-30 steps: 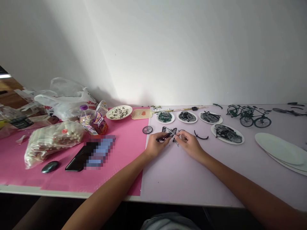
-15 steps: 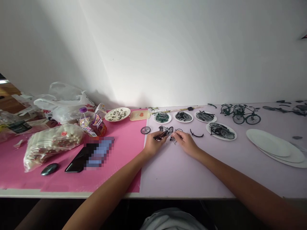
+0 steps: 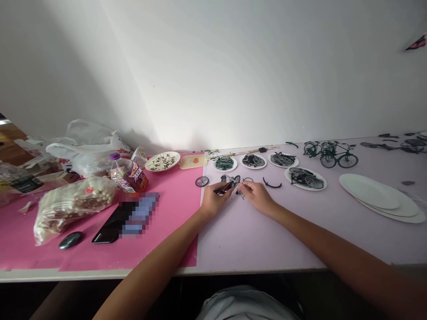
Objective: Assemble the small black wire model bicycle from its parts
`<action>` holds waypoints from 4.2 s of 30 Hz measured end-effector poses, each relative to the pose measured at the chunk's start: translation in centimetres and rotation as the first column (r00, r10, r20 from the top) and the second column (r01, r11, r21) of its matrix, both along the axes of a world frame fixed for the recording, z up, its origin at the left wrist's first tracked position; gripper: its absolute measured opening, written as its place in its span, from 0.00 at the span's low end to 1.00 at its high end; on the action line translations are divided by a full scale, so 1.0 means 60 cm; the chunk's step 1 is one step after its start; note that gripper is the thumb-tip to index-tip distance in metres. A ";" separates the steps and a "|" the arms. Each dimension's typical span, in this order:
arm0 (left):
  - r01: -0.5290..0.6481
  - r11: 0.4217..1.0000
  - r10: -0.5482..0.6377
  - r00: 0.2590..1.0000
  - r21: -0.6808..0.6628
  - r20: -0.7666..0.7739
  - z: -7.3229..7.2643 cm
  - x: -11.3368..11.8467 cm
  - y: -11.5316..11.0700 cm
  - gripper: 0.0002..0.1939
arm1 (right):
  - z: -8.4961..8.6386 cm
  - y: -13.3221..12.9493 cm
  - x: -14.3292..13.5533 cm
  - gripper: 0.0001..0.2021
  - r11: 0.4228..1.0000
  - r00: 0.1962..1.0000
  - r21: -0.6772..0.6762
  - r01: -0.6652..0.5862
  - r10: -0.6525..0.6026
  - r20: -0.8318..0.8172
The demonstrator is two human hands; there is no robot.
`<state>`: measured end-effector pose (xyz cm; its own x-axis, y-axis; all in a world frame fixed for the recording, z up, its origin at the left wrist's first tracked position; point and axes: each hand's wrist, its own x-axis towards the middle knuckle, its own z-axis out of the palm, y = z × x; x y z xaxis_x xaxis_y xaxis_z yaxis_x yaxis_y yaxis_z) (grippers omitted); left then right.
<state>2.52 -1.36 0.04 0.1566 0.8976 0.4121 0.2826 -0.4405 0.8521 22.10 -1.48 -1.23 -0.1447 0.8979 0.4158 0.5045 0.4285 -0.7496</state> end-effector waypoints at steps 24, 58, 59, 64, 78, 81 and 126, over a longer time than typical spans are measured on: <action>-0.031 0.975 0.045 0.997 0.219 -0.061 -0.021 -0.010 0.010 0.10 | -0.006 0.002 -0.002 0.21 0.998 0.997 -0.030 -0.053 0.052 -0.052; 0.079 0.879 0.029 0.975 0.470 -0.220 -0.024 -0.023 0.011 0.08 | 0.008 -0.005 0.000 0.19 0.999 0.996 0.034 -0.017 0.020 -0.088; 0.078 0.879 0.033 0.975 0.471 -0.222 -0.024 -0.023 0.011 0.08 | 0.009 -0.005 0.001 0.19 0.999 0.996 0.032 -0.034 0.036 -0.078; 0.081 0.877 0.046 0.967 0.474 -0.250 -0.024 -0.025 0.012 0.10 | 0.004 -0.003 0.002 0.20 0.998 0.997 0.000 -0.057 0.057 -0.057; 0.132 0.861 0.023 0.955 0.492 -0.295 -0.018 -0.029 0.006 0.15 | -0.010 0.006 0.005 0.21 0.998 0.997 -0.019 -0.051 0.050 -0.066; 0.119 0.861 0.037 0.955 0.495 -0.296 -0.017 -0.030 0.006 0.14 | -0.011 0.005 0.004 0.20 1.000 0.997 0.000 -0.013 0.013 -0.076; 0.181 0.797 0.064 0.923 0.576 -0.379 -0.018 -0.033 0.004 0.20 | -0.017 0.007 -0.011 0.20 0.998 0.986 0.021 -0.062 0.064 -0.155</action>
